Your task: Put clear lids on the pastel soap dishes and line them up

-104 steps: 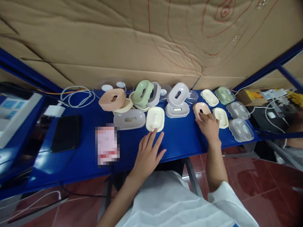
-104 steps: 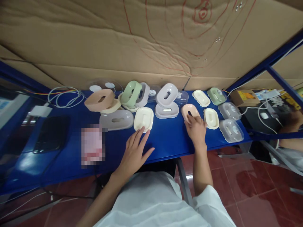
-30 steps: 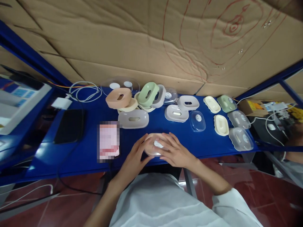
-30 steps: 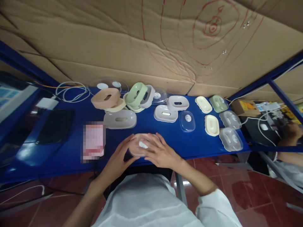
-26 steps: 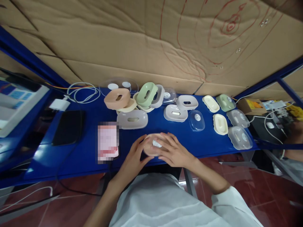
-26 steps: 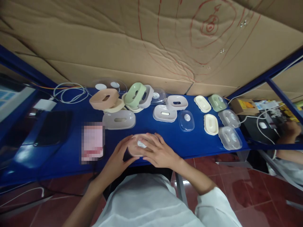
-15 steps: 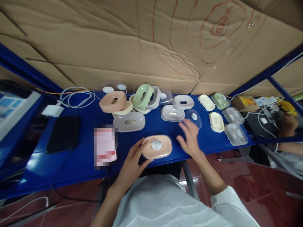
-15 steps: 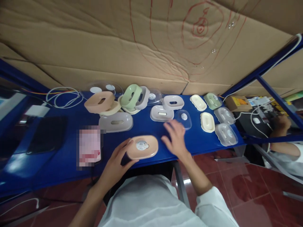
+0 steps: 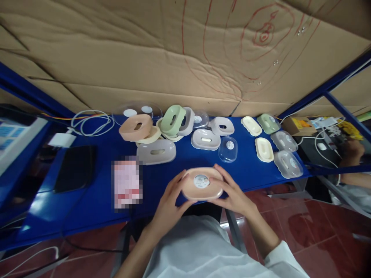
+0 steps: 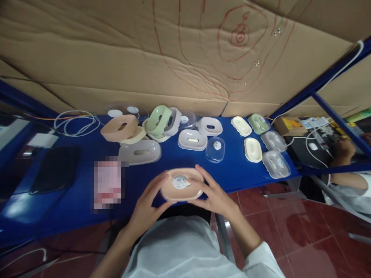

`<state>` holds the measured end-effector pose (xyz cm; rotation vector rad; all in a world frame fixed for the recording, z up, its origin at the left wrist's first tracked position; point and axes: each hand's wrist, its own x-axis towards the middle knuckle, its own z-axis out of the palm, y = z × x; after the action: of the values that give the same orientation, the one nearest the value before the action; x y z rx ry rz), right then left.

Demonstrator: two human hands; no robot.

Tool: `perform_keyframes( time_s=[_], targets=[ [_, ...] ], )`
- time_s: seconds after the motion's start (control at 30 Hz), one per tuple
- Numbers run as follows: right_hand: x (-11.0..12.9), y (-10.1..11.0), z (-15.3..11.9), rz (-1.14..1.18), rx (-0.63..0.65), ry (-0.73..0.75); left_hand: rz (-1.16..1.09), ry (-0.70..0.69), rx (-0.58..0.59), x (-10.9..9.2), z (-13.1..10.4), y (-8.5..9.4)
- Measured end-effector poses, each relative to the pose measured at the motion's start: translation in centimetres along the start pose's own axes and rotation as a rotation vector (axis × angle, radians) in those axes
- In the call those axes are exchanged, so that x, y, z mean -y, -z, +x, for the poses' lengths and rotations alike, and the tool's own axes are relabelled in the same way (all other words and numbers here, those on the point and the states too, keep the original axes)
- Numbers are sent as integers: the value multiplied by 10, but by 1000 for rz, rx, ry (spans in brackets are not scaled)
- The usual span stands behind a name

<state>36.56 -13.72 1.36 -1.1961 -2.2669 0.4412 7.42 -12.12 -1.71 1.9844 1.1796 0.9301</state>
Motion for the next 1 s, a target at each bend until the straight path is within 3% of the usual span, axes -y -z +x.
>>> perform_keyframes(
  time_s=[0.07,0.13,0.23,0.3,0.4,0.5,0.57,0.77,0.87,1.0],
  targets=[
    [-6,12,-1,-36,-93,-5,-58,-25,-32,-10,4,-7],
    [-31,36,-2,-168,-309,-75,-90,-53,-51,-18,7,-11],
    [-94,79,-2,-441,-662,-303,-41,-82,-18,-23,8,-12],
    [-136,96,2,-549,-703,-462,7,-77,-1,-21,6,-12],
    [-180,95,14,-566,-570,-589,60,-66,3,-13,3,-12],
    [-203,84,28,-576,-368,-603,107,-61,-21,-6,-1,-12],
    [-217,87,38,-616,-272,-620,138,-62,-29,-3,-3,-11],
    [-265,141,59,-669,-196,-832,197,-66,-12,-2,-5,-7],
    [-273,153,60,-670,-111,-865,197,-61,-2,-1,-5,-7],
    [-265,144,52,-659,-63,-809,201,-66,16,0,-5,-9]
  ],
)
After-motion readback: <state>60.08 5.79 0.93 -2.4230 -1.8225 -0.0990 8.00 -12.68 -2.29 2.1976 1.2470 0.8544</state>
